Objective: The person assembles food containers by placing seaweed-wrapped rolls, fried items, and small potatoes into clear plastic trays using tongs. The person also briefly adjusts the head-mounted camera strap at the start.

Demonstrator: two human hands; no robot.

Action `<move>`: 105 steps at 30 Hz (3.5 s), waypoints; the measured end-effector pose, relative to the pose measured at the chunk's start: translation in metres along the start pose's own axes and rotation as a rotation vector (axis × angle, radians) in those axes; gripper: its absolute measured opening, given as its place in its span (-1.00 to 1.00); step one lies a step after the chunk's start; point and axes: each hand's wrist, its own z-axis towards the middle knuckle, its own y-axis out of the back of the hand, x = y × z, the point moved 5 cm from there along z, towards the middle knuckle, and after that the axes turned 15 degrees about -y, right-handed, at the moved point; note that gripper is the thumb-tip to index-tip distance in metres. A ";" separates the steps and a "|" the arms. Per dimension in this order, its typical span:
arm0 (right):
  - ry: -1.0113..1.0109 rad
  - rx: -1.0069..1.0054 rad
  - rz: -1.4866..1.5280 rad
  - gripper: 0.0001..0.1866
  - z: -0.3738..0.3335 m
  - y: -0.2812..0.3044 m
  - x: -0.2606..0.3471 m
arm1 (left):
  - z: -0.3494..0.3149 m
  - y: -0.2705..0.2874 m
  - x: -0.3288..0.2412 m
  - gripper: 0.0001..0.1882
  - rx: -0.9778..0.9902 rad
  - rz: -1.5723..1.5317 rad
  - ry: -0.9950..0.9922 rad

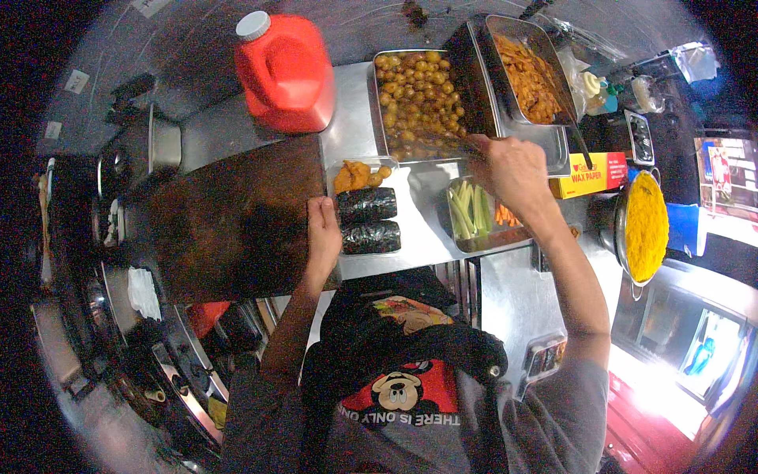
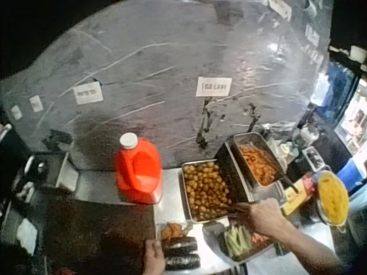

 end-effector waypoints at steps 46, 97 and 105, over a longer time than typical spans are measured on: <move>-0.193 -0.148 -0.311 -0.82 0.043 0.003 -0.024 | 0.002 0.022 -0.012 -0.71 0.013 -0.013 -0.005; -0.142 -0.092 -0.331 -0.90 0.029 0.024 -0.011 | 0.014 0.011 -0.009 -0.72 -0.005 -0.104 0.004; -0.142 -0.082 -0.307 -0.86 0.046 0.010 -0.011 | 0.013 0.013 -0.013 -0.72 -0.017 -0.144 0.040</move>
